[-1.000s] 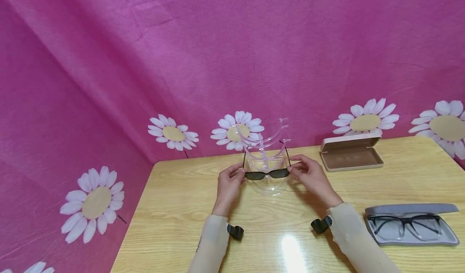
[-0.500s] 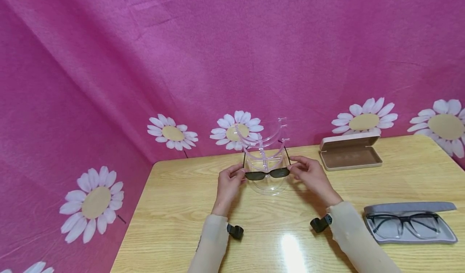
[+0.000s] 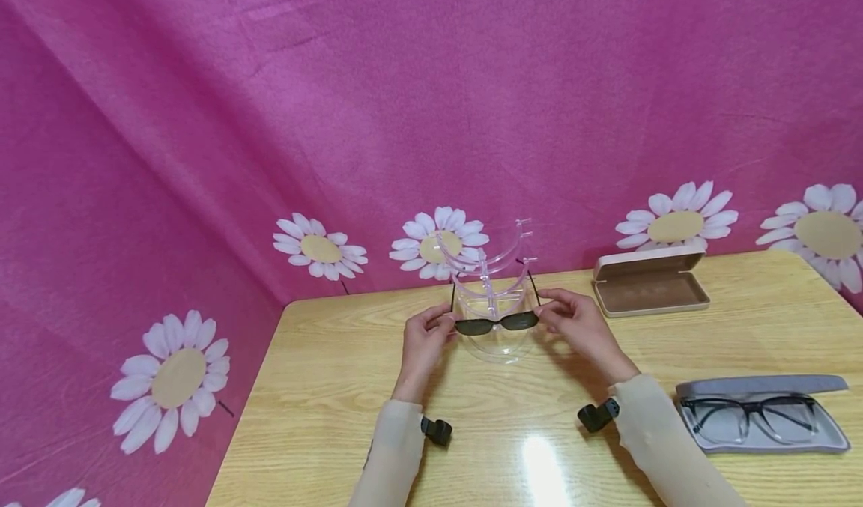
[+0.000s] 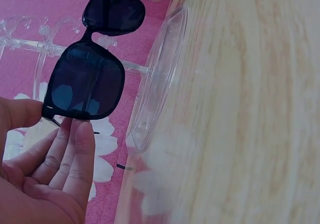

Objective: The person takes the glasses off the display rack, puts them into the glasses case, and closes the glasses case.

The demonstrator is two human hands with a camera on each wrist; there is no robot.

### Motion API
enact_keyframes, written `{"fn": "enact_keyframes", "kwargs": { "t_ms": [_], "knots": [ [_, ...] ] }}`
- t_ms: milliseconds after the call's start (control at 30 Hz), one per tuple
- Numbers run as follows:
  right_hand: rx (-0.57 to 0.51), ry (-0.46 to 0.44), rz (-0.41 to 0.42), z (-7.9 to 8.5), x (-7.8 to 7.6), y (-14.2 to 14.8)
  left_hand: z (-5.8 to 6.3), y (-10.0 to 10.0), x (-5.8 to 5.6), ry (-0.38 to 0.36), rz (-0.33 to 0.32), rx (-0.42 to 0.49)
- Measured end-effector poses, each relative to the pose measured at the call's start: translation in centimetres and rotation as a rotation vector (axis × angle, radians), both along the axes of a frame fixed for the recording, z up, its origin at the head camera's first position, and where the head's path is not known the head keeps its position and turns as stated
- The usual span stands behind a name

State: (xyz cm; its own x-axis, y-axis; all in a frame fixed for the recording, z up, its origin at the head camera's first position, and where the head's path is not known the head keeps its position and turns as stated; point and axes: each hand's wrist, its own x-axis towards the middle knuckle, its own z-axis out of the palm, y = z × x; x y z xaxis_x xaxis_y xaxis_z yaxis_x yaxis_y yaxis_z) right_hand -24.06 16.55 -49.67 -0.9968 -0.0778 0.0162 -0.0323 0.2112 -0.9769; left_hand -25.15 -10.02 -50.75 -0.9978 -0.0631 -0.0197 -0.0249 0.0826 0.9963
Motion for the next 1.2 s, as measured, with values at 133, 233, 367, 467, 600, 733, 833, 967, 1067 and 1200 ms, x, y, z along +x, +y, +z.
{"fn": "enact_keyframes", "kwargs": {
  "t_ms": [133,233,367,467,600,733,833,967,1067,1200],
  "knots": [
    [0.011,0.0,-0.002,0.3,0.3,0.0,0.1,0.0,0.0,0.01,-0.001,0.001],
    [0.006,0.0,-0.002,0.6,0.4,0.1,0.2,0.0,0.1,0.0,-0.005,0.013],
    [-0.004,-0.009,-0.002,0.8,0.6,0.1,0.4,-0.2,0.4,-0.017,-0.011,0.047],
    [-0.003,-0.02,0.002,1.0,0.8,0.1,0.6,-0.4,0.7,-0.026,-0.018,0.074],
    [0.024,-0.029,0.007,1.0,1.1,0.3,0.8,-0.4,0.9,-0.044,-0.028,0.094],
    [0.032,-0.031,0.014,0.8,1.6,0.5,0.8,-0.3,1.2,-0.057,-0.032,0.094],
    [0.037,-0.026,0.012,0.6,1.9,0.7,0.7,-0.2,1.2,-0.058,-0.034,0.092],
    [0.044,-0.018,0.006,0.4,2.3,0.8,0.6,-0.1,1.3,-0.07,-0.039,0.094],
    [0.036,-0.011,0.012,0.2,2.7,0.9,0.6,-0.1,1.7,-0.072,-0.049,0.088],
    [0.012,0.006,0.027,0.0,3.2,1.1,0.7,-0.1,2.4,-0.066,-0.057,0.085]
  ]
}}
